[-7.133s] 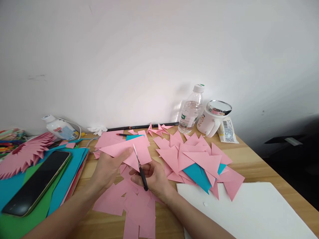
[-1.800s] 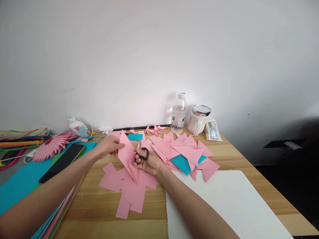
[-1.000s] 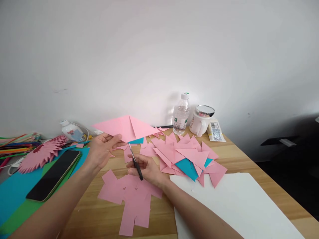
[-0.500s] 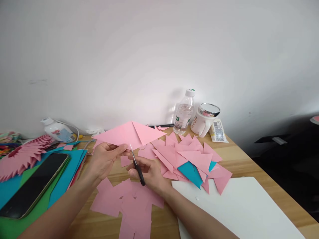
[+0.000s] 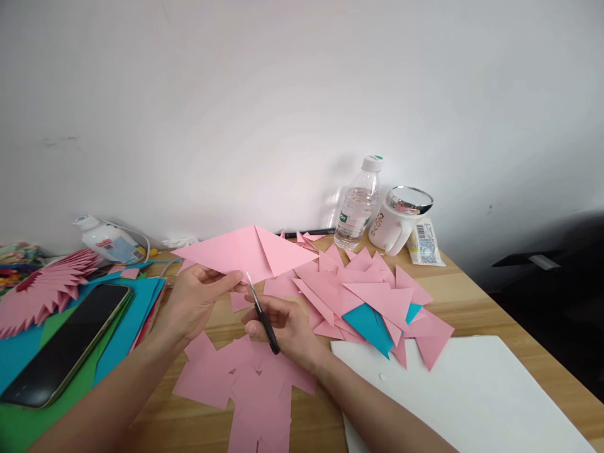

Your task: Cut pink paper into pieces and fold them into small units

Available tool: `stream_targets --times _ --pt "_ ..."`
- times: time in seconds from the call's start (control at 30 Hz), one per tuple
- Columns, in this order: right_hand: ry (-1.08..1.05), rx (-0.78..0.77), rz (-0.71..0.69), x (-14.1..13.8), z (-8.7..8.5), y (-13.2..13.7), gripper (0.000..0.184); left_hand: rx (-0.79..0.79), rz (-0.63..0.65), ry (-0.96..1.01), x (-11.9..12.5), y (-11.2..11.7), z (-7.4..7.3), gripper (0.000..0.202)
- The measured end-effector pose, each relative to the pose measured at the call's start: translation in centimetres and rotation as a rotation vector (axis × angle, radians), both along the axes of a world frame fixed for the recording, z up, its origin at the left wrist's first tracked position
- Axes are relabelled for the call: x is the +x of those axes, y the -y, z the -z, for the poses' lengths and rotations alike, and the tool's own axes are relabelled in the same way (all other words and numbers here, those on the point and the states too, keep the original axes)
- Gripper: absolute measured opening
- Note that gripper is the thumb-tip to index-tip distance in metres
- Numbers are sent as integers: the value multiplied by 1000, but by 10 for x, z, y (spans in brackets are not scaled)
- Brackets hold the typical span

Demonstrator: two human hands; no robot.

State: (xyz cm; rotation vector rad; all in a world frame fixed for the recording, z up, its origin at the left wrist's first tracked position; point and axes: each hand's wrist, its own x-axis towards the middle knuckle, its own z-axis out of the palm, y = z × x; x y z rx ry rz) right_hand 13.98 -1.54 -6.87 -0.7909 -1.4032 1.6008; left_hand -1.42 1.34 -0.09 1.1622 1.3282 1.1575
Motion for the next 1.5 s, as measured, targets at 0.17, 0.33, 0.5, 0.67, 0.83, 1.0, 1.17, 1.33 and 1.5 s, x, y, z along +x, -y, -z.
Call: stream_targets --times 0.17,0.33,0.5,0.67,0.83,1.0,1.17,1.33,1.5 --pt "-1 13 7 0 0 0 48 22 12 -50 0 2 -1 10" --pt "-56 -22 -7 -1 3 0 50 16 2 -56 1 2 -2 9" --pt "-64 -38 -6 -1 5 1 51 5 -13 -38 2 3 -4 9" --pt "-40 -14 -4 -1 4 0 51 -2 -39 -35 5 4 -4 11" --pt "32 62 35 -1 -1 0 45 4 -50 -30 5 4 -4 11" --pt "30 51 43 -1 -4 1 48 1 -63 -35 5 4 -3 10" --pt "7 42 49 -2 -2 0 49 -10 -52 -7 5 3 -2 12" --pt "-9 63 74 -3 0 0 44 -25 -50 4 5 3 -3 11" --pt "4 100 92 -4 2 1 45 -31 -42 12 5 4 -4 13"
